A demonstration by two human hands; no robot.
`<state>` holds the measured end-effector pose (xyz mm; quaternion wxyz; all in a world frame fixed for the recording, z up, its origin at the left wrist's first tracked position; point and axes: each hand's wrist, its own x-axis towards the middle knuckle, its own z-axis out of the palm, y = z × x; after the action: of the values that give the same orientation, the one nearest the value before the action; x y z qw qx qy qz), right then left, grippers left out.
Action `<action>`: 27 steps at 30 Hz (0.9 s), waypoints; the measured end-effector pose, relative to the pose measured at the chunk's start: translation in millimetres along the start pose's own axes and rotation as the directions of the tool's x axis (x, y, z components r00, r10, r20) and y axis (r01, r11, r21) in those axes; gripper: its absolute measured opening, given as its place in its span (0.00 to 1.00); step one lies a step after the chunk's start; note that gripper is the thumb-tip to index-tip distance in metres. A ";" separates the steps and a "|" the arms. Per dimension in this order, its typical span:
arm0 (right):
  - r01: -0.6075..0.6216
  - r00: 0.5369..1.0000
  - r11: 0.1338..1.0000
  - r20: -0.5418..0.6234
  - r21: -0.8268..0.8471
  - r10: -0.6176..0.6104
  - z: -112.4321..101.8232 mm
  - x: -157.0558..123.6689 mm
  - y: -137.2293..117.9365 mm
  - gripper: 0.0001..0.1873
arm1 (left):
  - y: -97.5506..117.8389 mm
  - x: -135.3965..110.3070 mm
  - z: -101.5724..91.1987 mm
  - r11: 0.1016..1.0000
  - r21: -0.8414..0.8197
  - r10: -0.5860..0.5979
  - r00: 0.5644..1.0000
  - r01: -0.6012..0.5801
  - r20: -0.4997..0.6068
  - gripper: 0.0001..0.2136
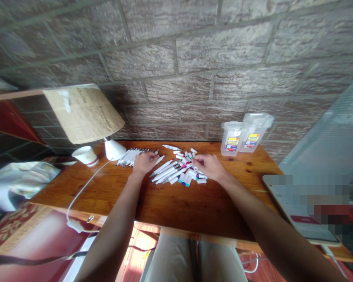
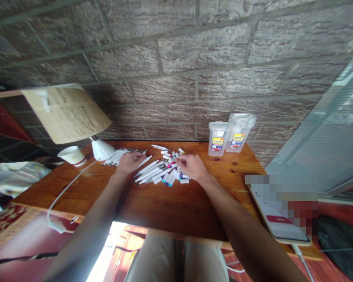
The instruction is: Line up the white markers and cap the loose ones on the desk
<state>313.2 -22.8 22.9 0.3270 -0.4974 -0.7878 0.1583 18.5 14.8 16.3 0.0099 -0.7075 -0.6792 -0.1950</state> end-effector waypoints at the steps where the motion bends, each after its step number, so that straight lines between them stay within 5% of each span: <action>1: 0.003 1.000 1.000 -0.003 0.002 -0.003 -0.1 0.0 0.3 0.18 | 0.2 -0.1 0.6 0.998 -0.034 0.054 0.998 -0.054 0.023 0.17; 4: 0.008 1.000 1.000 -0.012 0.000 -0.008 0.4 0.2 1.8 0.18 | 0.6 -0.1 2.8 0.977 -0.131 0.179 0.980 -0.167 0.085 0.18; 10: 0.024 1.000 1.000 -0.009 -0.009 -0.024 1.4 0.8 3.5 0.18 | -8.5 1.6 3.9 0.959 -0.209 0.216 0.970 -0.189 0.112 0.15; 16: 0.023 1.000 1.000 -0.008 -0.013 -0.023 0.3 0.8 2.5 0.17 | -11.4 2.4 0.0 0.994 -0.107 0.040 0.993 -0.028 0.112 0.13; 21: 0.014 1.000 1.000 0.002 -0.015 -0.014 2.2 0.3 1.1 0.16 | 1.0 1.8 0.1 0.987 -0.001 -0.164 0.986 0.164 -0.015 0.11; 27: 0.010 1.000 1.000 -0.004 -0.024 -0.010 1.5 -0.7 1.0 0.18 | -6.5 2.7 0.9 0.986 -0.096 -0.142 0.990 0.139 -0.026 0.10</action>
<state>313.1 -22.8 21.0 0.3232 -0.4976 -0.7915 0.1462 12.4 18.1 14.5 -0.0259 -0.6543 -0.7172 -0.2384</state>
